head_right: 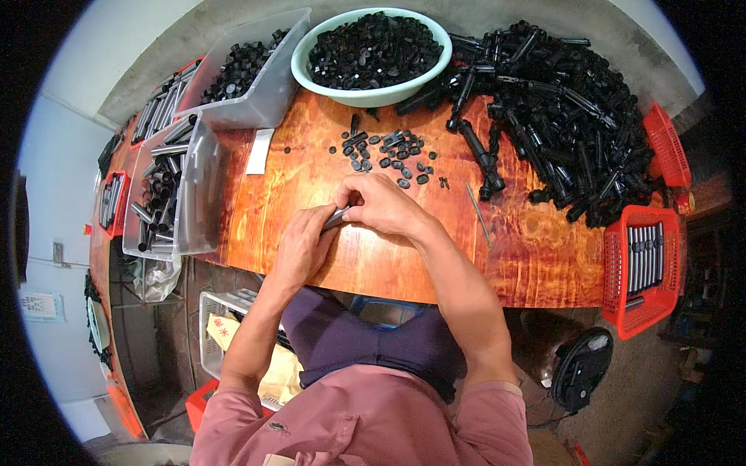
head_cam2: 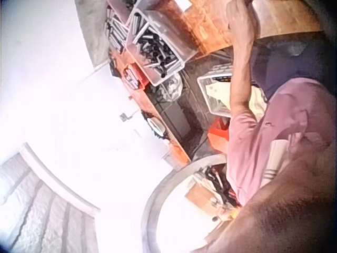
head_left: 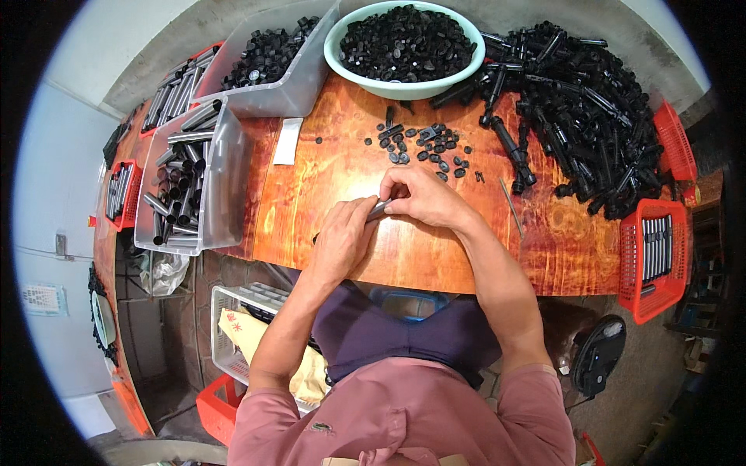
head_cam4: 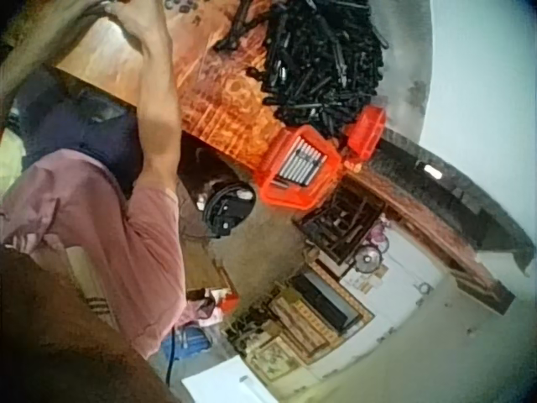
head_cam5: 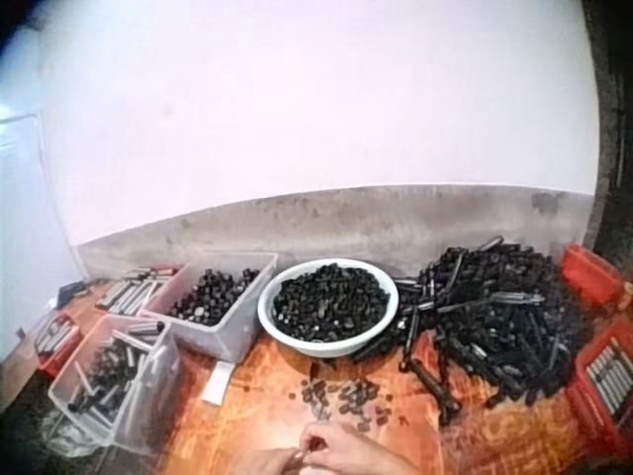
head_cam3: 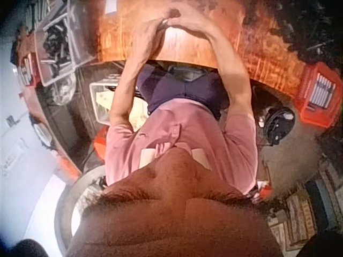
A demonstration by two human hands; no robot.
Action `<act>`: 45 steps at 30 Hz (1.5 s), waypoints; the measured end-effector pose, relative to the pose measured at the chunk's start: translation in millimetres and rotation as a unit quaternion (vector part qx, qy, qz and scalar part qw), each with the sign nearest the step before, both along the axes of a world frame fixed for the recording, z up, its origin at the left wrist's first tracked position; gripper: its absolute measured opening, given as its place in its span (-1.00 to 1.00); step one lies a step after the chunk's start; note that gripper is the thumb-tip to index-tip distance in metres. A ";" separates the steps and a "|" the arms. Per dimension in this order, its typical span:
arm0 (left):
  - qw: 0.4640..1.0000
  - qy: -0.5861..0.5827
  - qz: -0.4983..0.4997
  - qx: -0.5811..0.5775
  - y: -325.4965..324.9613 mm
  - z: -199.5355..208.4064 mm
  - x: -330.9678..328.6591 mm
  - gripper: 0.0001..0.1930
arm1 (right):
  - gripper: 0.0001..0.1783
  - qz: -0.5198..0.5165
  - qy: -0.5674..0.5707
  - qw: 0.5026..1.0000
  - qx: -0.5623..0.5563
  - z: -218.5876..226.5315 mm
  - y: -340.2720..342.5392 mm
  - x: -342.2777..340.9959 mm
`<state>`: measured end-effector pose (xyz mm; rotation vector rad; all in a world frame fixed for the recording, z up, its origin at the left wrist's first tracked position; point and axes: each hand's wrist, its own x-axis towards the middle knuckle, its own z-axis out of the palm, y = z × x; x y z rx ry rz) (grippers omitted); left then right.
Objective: The person assembles small black cylindrical components by inserting black caps into metal tubes. They pick up a tube, insert a cap, and place the assembled unit into a red basket. The process is repeated multiple times.
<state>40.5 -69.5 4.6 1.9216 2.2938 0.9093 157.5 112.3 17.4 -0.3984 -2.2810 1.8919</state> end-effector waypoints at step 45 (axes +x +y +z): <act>0.999 -0.017 0.028 -0.002 0.3 3.3 -1.3 -0.71 | -0.79 -0.189 0.025 0.924 0.332 -31.1 -34.7 -62.7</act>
